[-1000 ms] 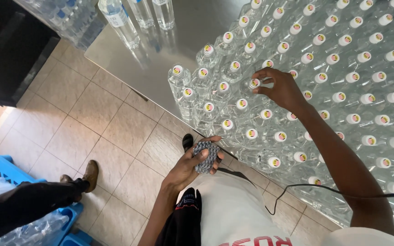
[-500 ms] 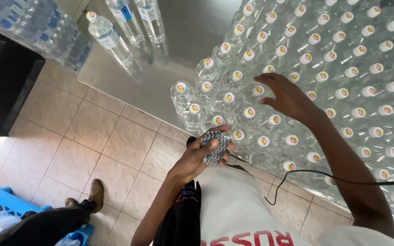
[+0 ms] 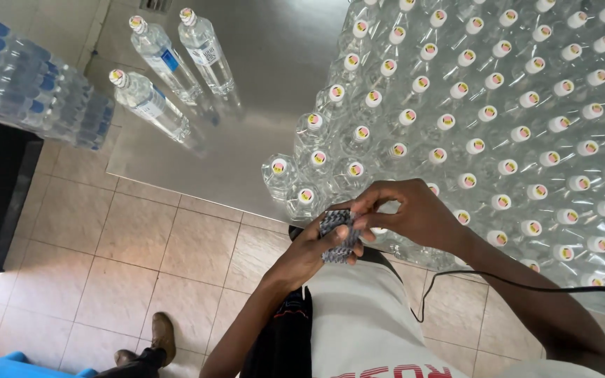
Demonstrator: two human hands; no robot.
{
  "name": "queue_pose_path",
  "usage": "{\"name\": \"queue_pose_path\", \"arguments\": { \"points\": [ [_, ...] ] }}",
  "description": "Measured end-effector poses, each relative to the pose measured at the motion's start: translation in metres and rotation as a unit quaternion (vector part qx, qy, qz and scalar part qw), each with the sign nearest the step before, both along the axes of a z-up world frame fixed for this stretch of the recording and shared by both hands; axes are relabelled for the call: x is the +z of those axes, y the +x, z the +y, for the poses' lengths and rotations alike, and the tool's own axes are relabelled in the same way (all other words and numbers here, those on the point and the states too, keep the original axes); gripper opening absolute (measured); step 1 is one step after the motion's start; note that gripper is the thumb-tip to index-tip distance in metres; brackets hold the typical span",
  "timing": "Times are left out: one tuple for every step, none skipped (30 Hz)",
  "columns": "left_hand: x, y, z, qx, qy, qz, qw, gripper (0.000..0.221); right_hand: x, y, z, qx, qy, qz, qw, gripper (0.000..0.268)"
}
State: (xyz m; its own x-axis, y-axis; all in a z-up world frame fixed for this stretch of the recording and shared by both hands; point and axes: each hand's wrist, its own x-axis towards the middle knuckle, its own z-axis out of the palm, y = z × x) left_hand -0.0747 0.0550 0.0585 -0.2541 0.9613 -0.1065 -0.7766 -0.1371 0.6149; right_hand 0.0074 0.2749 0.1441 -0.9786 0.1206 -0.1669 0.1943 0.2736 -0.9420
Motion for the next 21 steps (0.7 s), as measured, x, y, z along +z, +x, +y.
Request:
{"name": "queue_pose_path", "arguments": {
  "points": [
    [0.002,-0.001,0.0,0.001,0.0,-0.003,1.0,0.059,0.001,-0.002,0.003,0.001,0.0,-0.003,1.0,0.027],
    [0.004,-0.003,0.0,0.002,0.0,-0.002,1.0,0.06,0.002,-0.004,0.005,-0.003,-0.008,-0.014,1.0,0.027],
    [0.006,-0.005,0.003,0.005,0.003,0.001,1.0,0.062,0.004,-0.009,0.011,-0.005,-0.013,-0.023,1.0,0.027],
    [0.003,-0.008,0.004,0.01,0.006,0.0,1.0,0.062,0.003,-0.018,0.02,-0.001,-0.01,-0.023,1.0,0.027],
    [-0.001,-0.008,0.004,0.014,-0.002,-0.008,1.0,0.063,0.001,-0.026,0.029,-0.018,-0.033,-0.029,0.999,0.026],
    [-0.004,-0.008,0.004,0.019,-0.01,-0.017,1.0,0.063,-0.001,-0.033,0.038,-0.036,-0.056,-0.034,0.997,0.026],
    [0.0,-0.009,0.003,0.025,-0.01,-0.016,0.999,0.063,-0.004,-0.048,0.049,-0.03,-0.055,-0.034,0.997,0.026],
    [0.003,-0.01,0.002,0.04,-0.022,-0.012,0.999,0.065,-0.006,-0.062,0.06,-0.041,-0.031,-0.005,0.999,0.026],
    [0.007,-0.012,0.002,0.054,-0.033,-0.005,0.998,0.067,-0.009,-0.077,0.07,-0.052,-0.008,0.027,0.998,0.027],
    [0.008,-0.014,0.001,0.06,-0.033,-0.003,0.998,0.067,-0.021,-0.096,0.083,-0.047,-0.008,0.029,0.998,0.027],
    [0.01,-0.013,-0.002,0.075,-0.038,-0.011,0.996,0.067,-0.034,-0.114,0.094,-0.052,0.025,0.06,0.997,0.027],
    [0.011,-0.012,-0.004,0.09,-0.044,-0.02,0.995,0.068,-0.048,-0.131,0.105,-0.057,0.058,0.09,0.993,0.027],
    [0.021,-0.011,-0.006,0.097,-0.044,-0.02,0.994,0.068,-0.056,-0.146,0.107,-0.05,0.056,0.09,0.993,0.027],
    [0.032,-0.011,-0.007,0.108,-0.083,-0.028,0.99,0.073,-0.064,-0.161,0.108,-0.032,0.095,0.137,0.985,0.021],
    [0.043,-0.011,-0.008,0.12,-0.121,-0.035,0.985,0.079,-0.071,-0.177,0.11,-0.014,0.133,0.186,0.973,0.016],
    [0.042,-0.009,-0.008,0.127,-0.122,-0.035,0.984,0.079,-0.078,-0.186,0.11,-0.008,0.131,0.188,0.973,0.016],
    [0.041,-0.007,-0.009,0.14,-0.121,-0.052,0.981,0.08,-0.086,-0.194,0.11,-0.01,0.151,0.165,0.975,0.019],
    [0.04,-0.006,-0.009,0.153,-0.12,-0.068,0.979,0.081,-0.094,-0.201,0.109,-0.012,0.17,0.141,0.975,0.022],
    [0.039,-0.004,-0.01,0.156,-0.122,-0.069,0.978,0.081,-0.1,-0.202,0.113,-0.009,0.167,0.141,0.976,0.022],
    [0.038,-0.003,-0.011,0.163,-0.124,-0.07,0.976,0.08,-0.107,-0.204,0.116,0.021,0.178,0.154,0.972,0.021],
    [0.037,-0.003,-0.012,0.17,-0.125,-0.071,0.975,0.079,-0.113,-0.206,0.12,0.051,0.19,0.167,0.966,0.021]
  ]
}}
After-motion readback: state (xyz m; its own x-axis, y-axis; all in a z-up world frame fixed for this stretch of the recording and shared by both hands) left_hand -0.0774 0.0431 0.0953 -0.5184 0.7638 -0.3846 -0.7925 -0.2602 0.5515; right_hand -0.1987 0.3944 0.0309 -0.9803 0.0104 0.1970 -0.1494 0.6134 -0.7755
